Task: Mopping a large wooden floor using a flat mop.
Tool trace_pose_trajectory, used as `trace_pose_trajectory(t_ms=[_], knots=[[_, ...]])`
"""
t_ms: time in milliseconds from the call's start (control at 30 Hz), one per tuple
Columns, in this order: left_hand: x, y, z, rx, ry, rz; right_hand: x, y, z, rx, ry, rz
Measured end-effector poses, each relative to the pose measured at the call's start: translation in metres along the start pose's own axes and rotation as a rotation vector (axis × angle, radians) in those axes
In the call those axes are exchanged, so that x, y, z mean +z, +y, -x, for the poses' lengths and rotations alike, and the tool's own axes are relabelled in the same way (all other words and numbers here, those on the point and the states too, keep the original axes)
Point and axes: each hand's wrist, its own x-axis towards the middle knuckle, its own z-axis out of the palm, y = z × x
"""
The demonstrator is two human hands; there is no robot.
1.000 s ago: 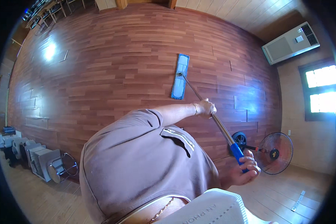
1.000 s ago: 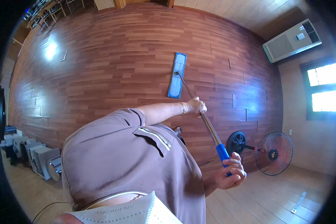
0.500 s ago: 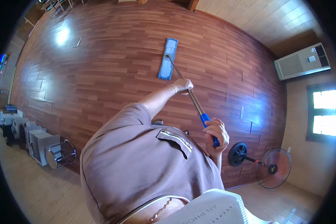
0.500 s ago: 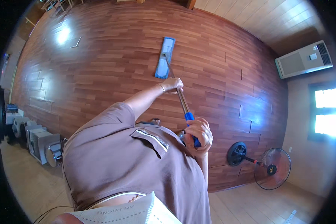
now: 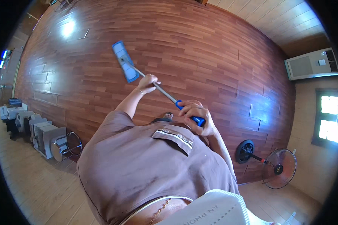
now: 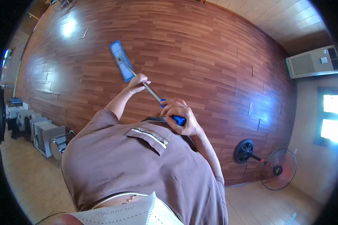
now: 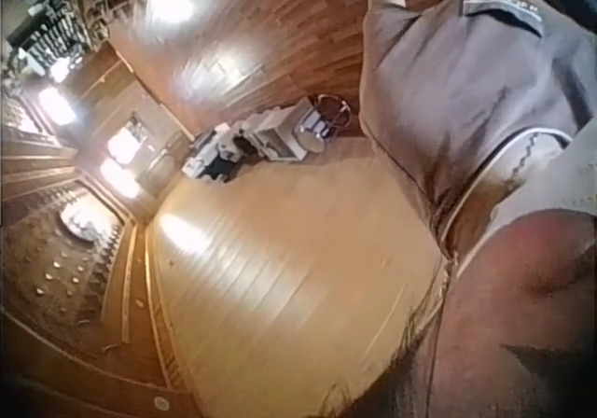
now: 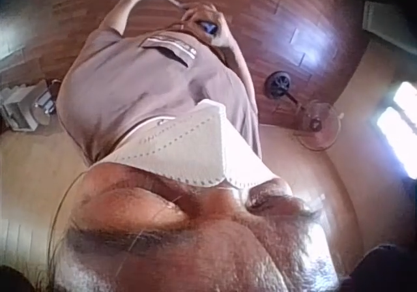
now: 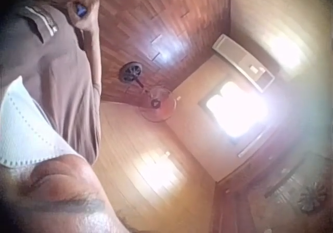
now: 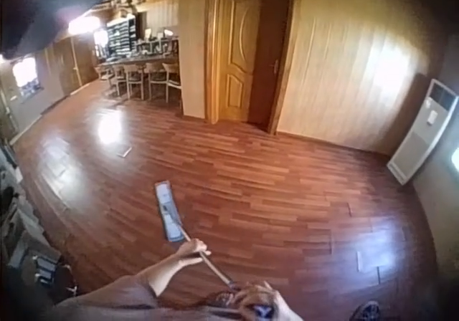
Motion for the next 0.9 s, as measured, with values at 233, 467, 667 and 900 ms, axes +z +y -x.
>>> trace_pose_trajectory(t_ms=[233,467,667,900], knots=[[-0.006,0.057,0.056,-0.148,0.181,0.049,-0.006,-0.034,0.015,-0.026,-0.082,-0.01],[0.003,0.182,0.045,-0.051,-0.012,0.121,-0.027,-0.121,0.109,0.01,0.042,0.182],[0.045,0.3,0.036,0.133,-0.199,0.312,-0.02,-0.2,0.219,0.038,0.232,0.293],[0.131,0.428,0.011,0.524,-0.426,0.452,0.017,-0.28,0.318,0.246,0.498,0.594]])
